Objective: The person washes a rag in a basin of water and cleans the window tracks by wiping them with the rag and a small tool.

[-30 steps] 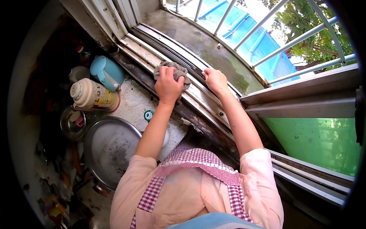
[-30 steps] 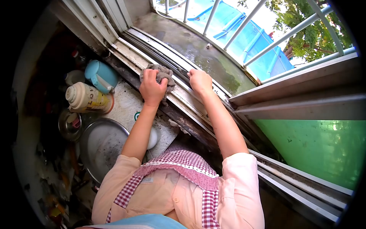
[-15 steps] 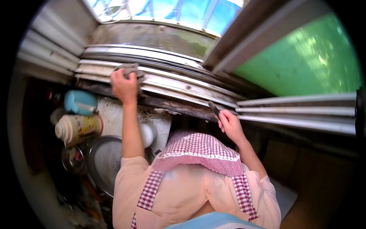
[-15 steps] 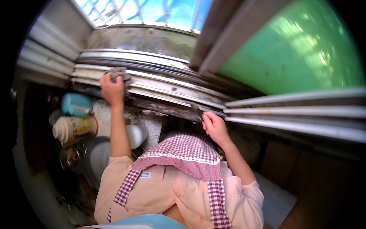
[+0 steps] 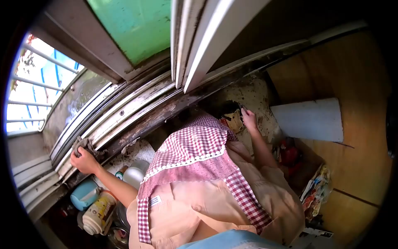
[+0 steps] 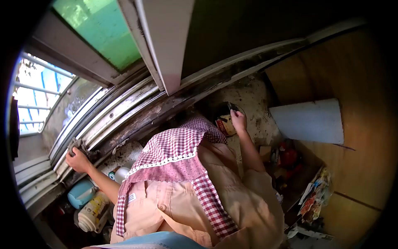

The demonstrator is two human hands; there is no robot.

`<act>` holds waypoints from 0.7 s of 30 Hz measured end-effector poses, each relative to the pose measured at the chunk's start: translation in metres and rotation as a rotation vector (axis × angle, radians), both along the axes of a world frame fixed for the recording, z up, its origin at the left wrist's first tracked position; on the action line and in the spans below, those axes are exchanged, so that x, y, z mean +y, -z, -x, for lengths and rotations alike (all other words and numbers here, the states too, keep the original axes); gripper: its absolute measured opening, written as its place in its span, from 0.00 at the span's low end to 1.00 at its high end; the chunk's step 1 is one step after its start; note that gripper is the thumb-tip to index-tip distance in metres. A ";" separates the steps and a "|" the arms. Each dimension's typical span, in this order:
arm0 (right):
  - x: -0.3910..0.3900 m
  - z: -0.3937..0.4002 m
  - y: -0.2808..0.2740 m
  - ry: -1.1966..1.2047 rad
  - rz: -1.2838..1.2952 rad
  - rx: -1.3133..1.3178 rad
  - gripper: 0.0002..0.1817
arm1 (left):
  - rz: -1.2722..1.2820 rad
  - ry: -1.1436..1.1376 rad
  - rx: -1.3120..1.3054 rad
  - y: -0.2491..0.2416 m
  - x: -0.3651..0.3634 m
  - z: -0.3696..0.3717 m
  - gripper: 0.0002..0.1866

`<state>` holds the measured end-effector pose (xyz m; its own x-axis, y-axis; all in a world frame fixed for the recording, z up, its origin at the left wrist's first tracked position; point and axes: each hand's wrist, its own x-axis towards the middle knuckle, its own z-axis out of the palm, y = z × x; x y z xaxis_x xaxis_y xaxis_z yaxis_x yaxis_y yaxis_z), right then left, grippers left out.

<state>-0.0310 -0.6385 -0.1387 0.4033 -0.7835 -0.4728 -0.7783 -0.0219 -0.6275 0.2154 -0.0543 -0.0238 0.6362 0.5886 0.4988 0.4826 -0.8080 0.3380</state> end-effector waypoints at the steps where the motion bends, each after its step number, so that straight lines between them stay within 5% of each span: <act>1: 0.004 -0.002 -0.001 -0.016 0.110 0.020 0.26 | 0.008 -0.005 0.004 -0.001 -0.001 0.000 0.19; 11: -0.019 0.009 0.010 0.089 0.118 0.321 0.39 | 0.040 0.004 0.046 -0.007 -0.004 0.000 0.20; 15: -0.050 0.033 0.054 0.014 0.249 0.165 0.28 | 0.027 -0.002 0.069 -0.007 -0.010 0.001 0.19; 17: -0.073 0.049 0.090 -0.180 0.479 0.298 0.21 | -0.004 -0.021 0.069 -0.003 -0.003 -0.001 0.19; 19: -0.061 0.037 0.057 -0.223 0.497 0.239 0.16 | -0.029 -0.037 0.022 -0.001 -0.004 -0.001 0.18; 21: -0.067 0.033 0.060 -0.226 0.446 0.463 0.15 | -0.047 -0.006 -0.026 0.000 -0.003 -0.001 0.17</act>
